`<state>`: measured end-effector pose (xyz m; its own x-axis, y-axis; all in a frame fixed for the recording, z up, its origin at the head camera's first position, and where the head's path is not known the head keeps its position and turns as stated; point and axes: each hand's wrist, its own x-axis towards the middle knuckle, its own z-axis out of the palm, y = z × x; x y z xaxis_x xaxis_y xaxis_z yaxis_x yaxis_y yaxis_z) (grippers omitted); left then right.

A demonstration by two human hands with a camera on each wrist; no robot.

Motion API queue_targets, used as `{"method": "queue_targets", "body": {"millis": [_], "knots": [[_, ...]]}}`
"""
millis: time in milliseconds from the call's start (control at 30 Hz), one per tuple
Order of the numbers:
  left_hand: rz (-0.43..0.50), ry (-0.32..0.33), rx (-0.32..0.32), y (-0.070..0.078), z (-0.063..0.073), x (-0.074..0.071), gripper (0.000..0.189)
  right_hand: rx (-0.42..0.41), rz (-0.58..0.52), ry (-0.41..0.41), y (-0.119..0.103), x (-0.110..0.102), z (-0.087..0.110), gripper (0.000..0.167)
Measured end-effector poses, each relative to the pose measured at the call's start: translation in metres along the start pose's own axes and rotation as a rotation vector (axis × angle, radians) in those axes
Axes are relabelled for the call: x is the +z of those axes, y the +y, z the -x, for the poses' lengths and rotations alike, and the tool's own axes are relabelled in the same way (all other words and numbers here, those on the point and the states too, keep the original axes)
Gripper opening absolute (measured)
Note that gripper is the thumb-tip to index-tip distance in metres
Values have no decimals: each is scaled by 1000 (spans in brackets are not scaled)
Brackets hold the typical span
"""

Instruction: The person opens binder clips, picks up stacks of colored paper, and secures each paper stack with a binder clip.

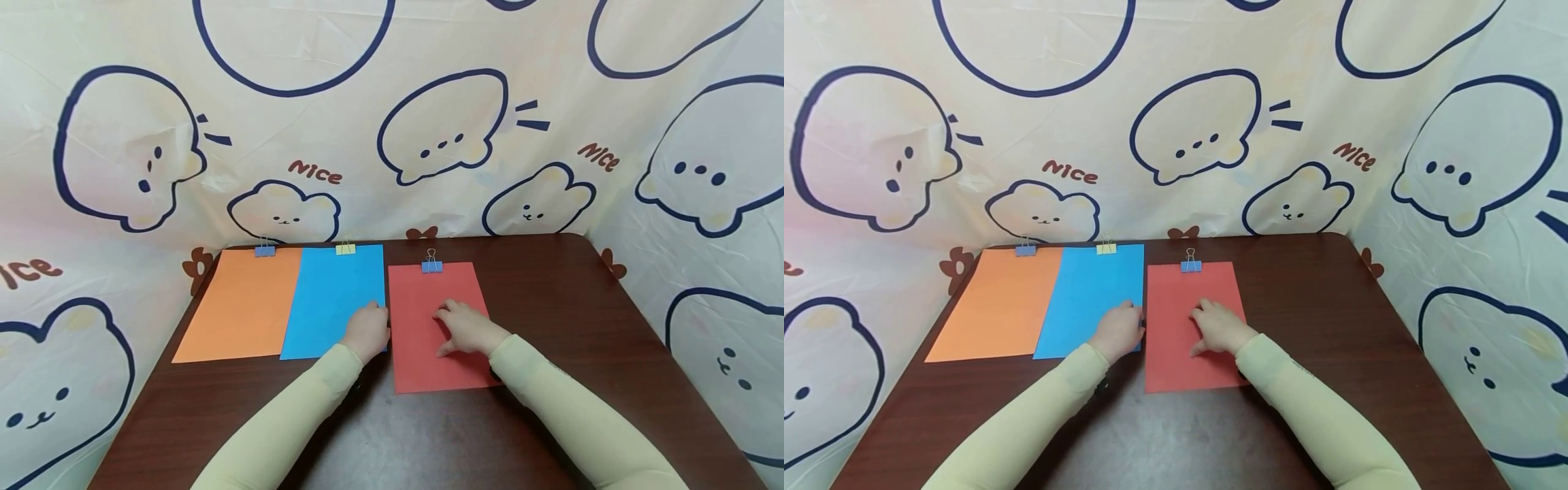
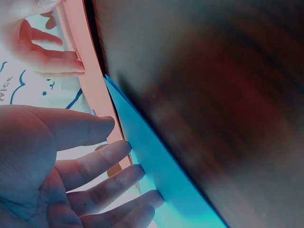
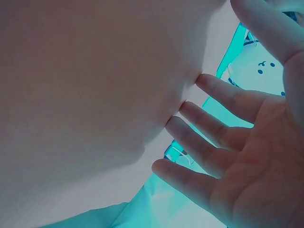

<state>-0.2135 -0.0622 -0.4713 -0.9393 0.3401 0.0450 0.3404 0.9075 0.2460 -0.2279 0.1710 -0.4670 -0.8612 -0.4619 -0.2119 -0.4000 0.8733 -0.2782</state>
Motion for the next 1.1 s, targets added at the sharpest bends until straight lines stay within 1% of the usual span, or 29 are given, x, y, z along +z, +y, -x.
{"method": "queue_targets", "body": {"millis": [267, 500, 767, 1100], "knots": [[11, 2, -3, -1, 0, 1, 12, 6, -5, 0, 2, -2, -6, 78], [0, -6, 0, -3, -1, 4, 16, 17, -18, -4, 5, -2, -14, 78], [6, -2, -1, -2, 0, 3, 17, 27, -30, 6, 10, 0, -23, 79], [17, 21, 0, -1, 1, 3, 11, 38, -59, 33, 14, -1, -31, 75]]}}
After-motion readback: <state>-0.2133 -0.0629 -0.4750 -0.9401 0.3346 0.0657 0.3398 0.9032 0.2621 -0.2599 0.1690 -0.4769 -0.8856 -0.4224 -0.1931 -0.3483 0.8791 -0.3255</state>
